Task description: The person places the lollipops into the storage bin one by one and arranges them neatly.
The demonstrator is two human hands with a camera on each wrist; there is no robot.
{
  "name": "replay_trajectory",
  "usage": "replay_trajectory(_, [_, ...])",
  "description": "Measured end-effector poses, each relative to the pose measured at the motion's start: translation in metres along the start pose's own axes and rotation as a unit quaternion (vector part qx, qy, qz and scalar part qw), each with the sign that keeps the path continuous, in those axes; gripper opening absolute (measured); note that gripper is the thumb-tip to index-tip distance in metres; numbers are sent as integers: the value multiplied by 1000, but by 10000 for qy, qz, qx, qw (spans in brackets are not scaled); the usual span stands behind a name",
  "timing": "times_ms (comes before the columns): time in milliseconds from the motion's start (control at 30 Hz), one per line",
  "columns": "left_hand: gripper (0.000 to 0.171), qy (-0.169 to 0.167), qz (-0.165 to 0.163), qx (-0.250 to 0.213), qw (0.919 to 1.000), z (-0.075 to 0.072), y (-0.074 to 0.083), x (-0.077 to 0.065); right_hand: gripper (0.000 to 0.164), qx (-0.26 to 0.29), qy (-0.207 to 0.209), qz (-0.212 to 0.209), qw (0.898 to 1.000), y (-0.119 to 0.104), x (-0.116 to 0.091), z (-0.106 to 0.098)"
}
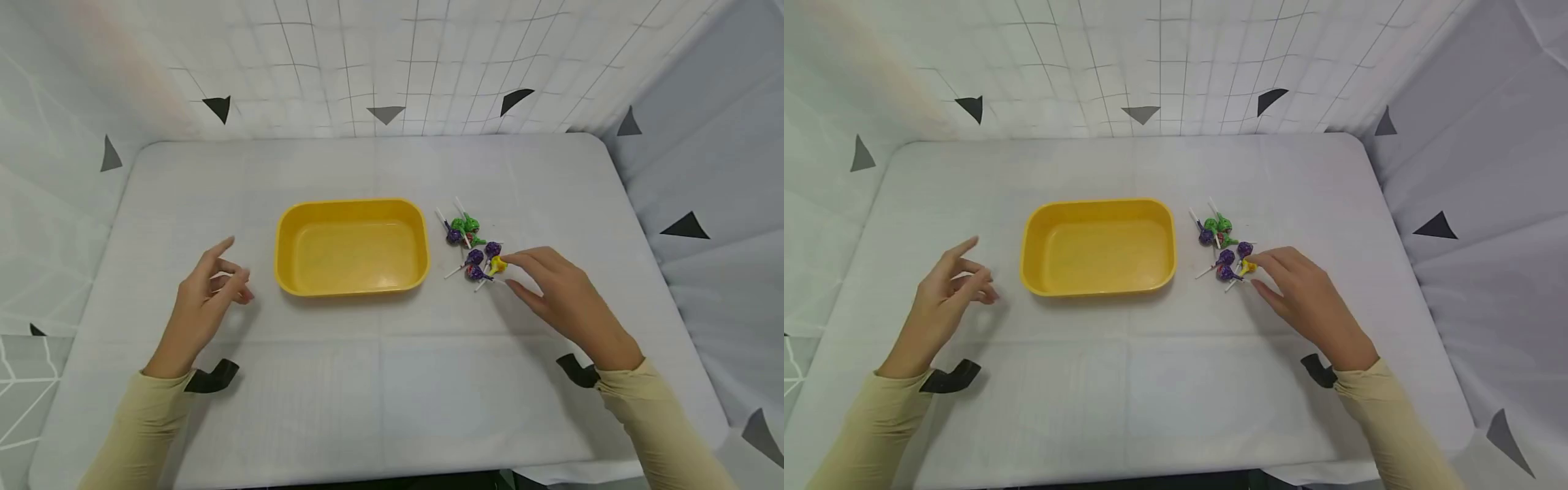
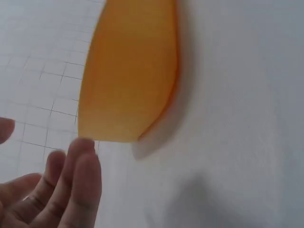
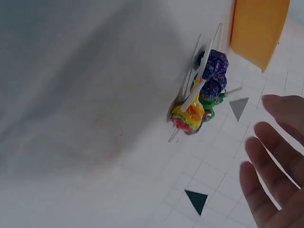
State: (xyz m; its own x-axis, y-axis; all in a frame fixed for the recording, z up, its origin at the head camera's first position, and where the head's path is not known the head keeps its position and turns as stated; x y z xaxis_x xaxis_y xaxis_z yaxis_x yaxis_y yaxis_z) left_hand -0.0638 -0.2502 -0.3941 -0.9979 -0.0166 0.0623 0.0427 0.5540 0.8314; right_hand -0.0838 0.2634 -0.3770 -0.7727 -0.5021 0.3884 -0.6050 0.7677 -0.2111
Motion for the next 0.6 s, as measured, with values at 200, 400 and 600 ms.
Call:
replay_trajectory(200, [63,-592,-828,-981,9900,14,-12,21,33,65,-793,-365,9962,0,21,25])
replay_trajectory(400, [66,-774,-957,-1283,9841,27,-15,34,27,173,-1406,-287,9895,3,34,47])
replay_trajectory(600, [60,-796,-907,-1523,9809,34,-12,39,25,114,-1813,143,9833,5,39,51])
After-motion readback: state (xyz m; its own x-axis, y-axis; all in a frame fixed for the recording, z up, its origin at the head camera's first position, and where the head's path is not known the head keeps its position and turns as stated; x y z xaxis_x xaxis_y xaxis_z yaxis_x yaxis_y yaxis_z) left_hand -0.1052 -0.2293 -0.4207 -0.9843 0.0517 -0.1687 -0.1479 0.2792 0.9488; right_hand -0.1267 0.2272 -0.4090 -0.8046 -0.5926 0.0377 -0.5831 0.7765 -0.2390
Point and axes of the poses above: each hand's wrist, its own x-axis towards the middle knuckle, its own z-axis out of the palm, y = z × x, the point moved 4 cm from there along x, towards the middle knuckle, and after that the axes turned 4 degrees about y, right-handed, at the moved point
